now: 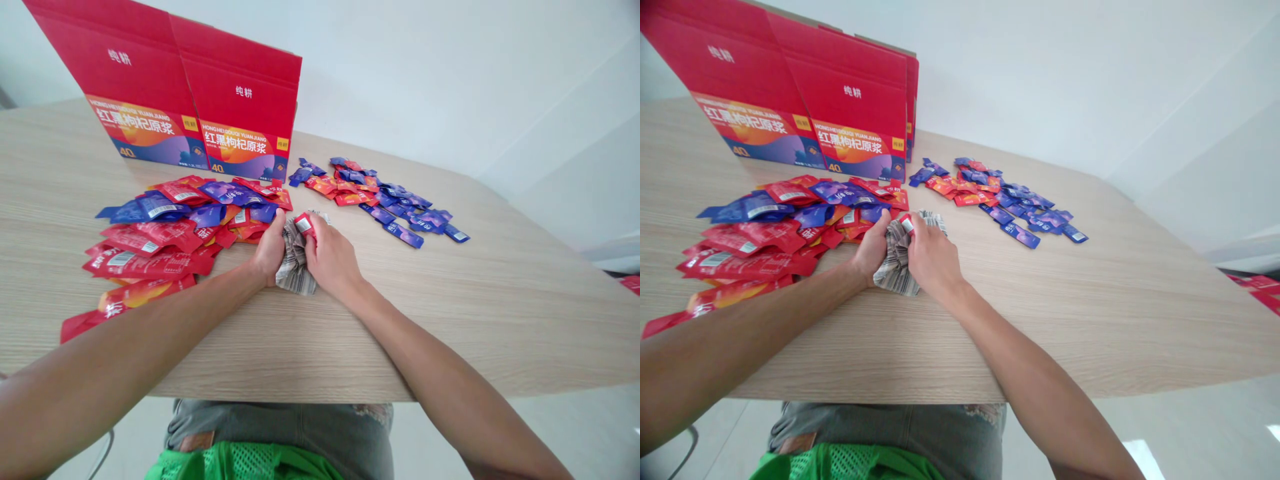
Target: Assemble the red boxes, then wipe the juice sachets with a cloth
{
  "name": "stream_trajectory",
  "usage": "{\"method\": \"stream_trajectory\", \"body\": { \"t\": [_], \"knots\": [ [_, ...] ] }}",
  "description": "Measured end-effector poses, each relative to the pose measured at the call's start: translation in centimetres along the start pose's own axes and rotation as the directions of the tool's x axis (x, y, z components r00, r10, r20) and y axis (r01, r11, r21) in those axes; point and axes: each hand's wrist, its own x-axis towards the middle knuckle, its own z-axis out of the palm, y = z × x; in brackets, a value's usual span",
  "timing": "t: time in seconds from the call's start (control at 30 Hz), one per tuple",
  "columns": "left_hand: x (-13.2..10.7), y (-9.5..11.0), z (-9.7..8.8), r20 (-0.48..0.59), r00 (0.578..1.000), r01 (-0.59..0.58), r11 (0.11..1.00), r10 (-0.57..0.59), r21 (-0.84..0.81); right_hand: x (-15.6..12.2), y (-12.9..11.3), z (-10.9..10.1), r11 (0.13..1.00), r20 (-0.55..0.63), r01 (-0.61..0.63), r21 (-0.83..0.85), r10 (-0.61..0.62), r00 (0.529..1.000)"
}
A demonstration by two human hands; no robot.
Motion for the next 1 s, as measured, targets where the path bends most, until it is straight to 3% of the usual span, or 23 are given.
{"method": "stream_trajectory", "body": {
  "t": [0.07,0.17,0.23,0.3,0.47,0.73,1.0],
  "knots": [
    [0.0,-0.1,0.1,0.017,1.000,-0.010,1.000,0.010,0.012,0.3,0.8,-0.5,0.987,-0.048,-0.038,0.153,0.046,0.998],
    [-0.2,-0.2,0.3,0.039,0.999,0.014,1.000,-0.014,0.002,0.7,1.9,-0.4,0.899,-0.058,-0.110,0.423,0.148,0.987],
    [-0.3,-0.2,0.5,0.042,0.999,0.033,0.999,-0.032,-0.017,0.8,2.5,0.2,0.867,-0.038,-0.159,0.471,0.200,0.979],
    [-0.2,-0.2,0.5,0.033,0.999,0.042,0.998,-0.041,-0.044,0.7,3.0,0.9,0.912,-0.077,-0.143,0.385,0.186,0.980],
    [0.2,-0.2,0.1,0.011,1.000,0.027,0.997,-0.026,-0.068,0.3,2.9,1.8,0.995,-0.180,0.071,0.069,-0.057,0.982],
    [-0.1,0.0,0.1,-0.013,1.000,0.013,0.999,-0.013,-0.048,0.1,1.2,1.3,0.984,-0.014,0.169,-0.060,-0.170,0.985],
    [0.6,-0.3,-0.2,-0.017,1.000,0.005,0.996,-0.007,-0.093,0.2,-1.0,-0.5,0.969,0.147,0.155,-0.191,-0.128,0.981]
  ]
}}
